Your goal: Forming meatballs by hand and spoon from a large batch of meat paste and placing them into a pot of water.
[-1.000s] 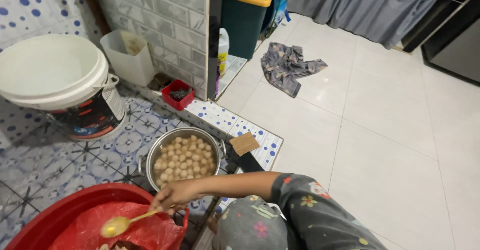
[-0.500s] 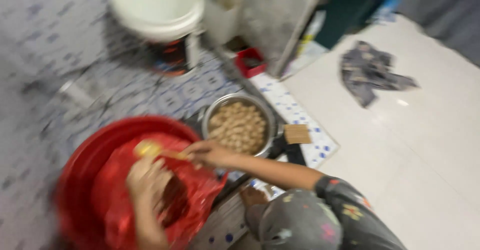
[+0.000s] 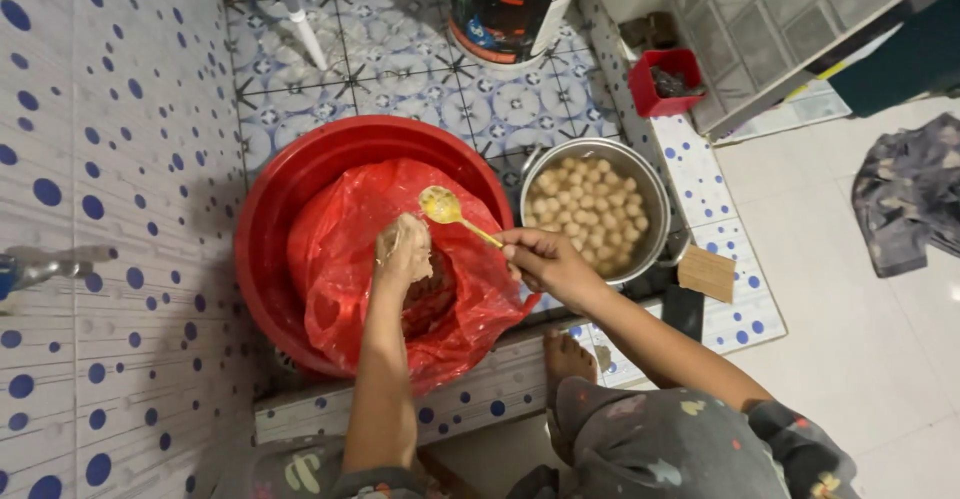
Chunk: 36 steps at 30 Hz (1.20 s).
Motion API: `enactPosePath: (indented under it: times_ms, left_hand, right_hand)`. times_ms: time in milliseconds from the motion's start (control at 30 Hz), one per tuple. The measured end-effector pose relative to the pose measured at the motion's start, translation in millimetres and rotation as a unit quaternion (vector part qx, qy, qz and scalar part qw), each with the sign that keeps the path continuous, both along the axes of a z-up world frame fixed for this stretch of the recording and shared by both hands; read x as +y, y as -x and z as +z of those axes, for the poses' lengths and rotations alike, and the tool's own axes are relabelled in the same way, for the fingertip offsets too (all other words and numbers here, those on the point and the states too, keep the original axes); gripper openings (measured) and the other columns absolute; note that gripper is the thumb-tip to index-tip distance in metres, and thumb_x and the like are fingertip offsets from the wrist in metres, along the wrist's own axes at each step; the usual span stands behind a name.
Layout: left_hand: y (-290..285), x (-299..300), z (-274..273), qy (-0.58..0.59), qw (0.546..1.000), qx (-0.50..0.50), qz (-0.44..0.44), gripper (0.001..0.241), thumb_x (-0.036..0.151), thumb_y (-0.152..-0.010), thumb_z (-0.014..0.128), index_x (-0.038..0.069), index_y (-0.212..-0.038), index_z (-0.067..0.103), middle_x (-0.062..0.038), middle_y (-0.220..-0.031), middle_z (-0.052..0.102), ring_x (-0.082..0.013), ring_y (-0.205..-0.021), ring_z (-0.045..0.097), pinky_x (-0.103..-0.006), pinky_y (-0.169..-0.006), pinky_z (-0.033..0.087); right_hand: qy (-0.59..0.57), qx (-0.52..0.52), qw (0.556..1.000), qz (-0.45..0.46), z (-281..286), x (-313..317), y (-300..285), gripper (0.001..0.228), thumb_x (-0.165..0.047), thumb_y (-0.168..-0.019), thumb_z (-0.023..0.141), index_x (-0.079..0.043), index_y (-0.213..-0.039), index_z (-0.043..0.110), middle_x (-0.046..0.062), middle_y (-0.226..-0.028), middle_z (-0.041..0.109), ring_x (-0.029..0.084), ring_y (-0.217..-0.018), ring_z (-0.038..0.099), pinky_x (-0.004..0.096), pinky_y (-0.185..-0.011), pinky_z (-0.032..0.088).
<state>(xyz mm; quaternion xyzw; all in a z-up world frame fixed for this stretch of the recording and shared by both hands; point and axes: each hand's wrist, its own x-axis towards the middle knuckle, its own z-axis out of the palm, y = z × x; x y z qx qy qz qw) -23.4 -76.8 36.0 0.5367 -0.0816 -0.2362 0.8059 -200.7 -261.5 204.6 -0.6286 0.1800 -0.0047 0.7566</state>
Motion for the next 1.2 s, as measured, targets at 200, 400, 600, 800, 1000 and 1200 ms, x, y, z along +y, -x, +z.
enactPosePath:
  times_ms: [200,400,600,800,1000,1200]
  left_hand:
    - [26.3,5.9,83.5,-0.081,0.996,0.032,0.032,0.023,0.007,-0.084,0.086,0.002,-0.095,0.067,-0.004,-0.053,0.053,-0.0115,-0.040,0.055,-0.0262,-0.034,0.052]
    - [29.5,10.0,86.3,-0.178,0.981,-0.018,0.070,0.027,0.010,-0.076,0.090,0.004,-0.082,0.065,-0.010,-0.051,0.062,-0.0179,-0.036,0.060,-0.0337,-0.031,0.054]
    - [23.5,7.8,86.6,-0.171,0.980,-0.086,0.054,0.034,0.015,-0.076,0.091,0.005,-0.069,0.059,-0.012,-0.042,0.055,-0.0175,-0.031,0.055,-0.0308,-0.026,0.046]
    - [17.5,2.8,46.3,-0.084,0.995,-0.036,0.043,0.024,0.021,-0.093,0.076,0.002,-0.084,0.065,-0.012,-0.055,0.056,-0.0131,-0.041,0.050,-0.0254,-0.031,0.041]
    - [26.6,1.7,83.0,-0.169,0.964,-0.186,0.082,0.038,0.019,-0.073,0.096,0.002,-0.100,0.075,-0.013,-0.057,0.063,-0.0139,-0.044,0.054,-0.0270,-0.038,0.043]
    - [33.7,-4.7,84.8,-0.121,0.978,-0.144,0.086,0.025,0.008,-0.070,0.094,0.005,-0.087,0.077,-0.009,-0.065,0.071,-0.0093,-0.061,0.059,-0.0265,-0.059,0.056]
  right_hand:
    - [0.063,-0.022,0.998,0.003,-3.5,1.3,-0.3,0.027,-0.004,-0.099,0.059,0.004,-0.123,0.068,0.014,-0.058,0.061,0.009,-0.037,0.046,0.019,-0.033,0.035]
    - [0.138,-0.044,0.989,0.007,19.7,10.6,-1.9,0.027,-0.003,-0.098,0.058,0.002,-0.122,0.070,0.011,-0.056,0.061,0.008,-0.040,0.047,0.019,-0.037,0.036]
    - [0.194,-0.035,0.980,-0.008,32.3,16.2,-2.9,0.027,-0.005,-0.098,0.059,-0.003,-0.122,0.073,0.011,-0.056,0.064,0.009,-0.042,0.048,0.019,-0.040,0.038]
    - [0.330,-0.046,0.943,-0.016,38.8,16.7,0.4,0.027,-0.006,-0.098,0.061,-0.006,-0.122,0.074,0.012,-0.061,0.070,0.013,-0.051,0.055,0.026,-0.049,0.048]
    - [0.548,-0.138,0.825,-0.003,44.7,21.3,-1.7,0.029,-0.001,-0.092,0.064,-0.008,-0.118,0.076,0.014,-0.077,0.076,0.028,-0.063,0.073,0.033,-0.058,0.058]
    - [0.765,-0.174,0.621,-0.002,58.0,34.5,-1.4,0.027,-0.011,-0.091,0.062,-0.019,-0.114,0.074,0.000,-0.070,0.065,0.020,-0.057,0.068,0.030,-0.049,0.055]
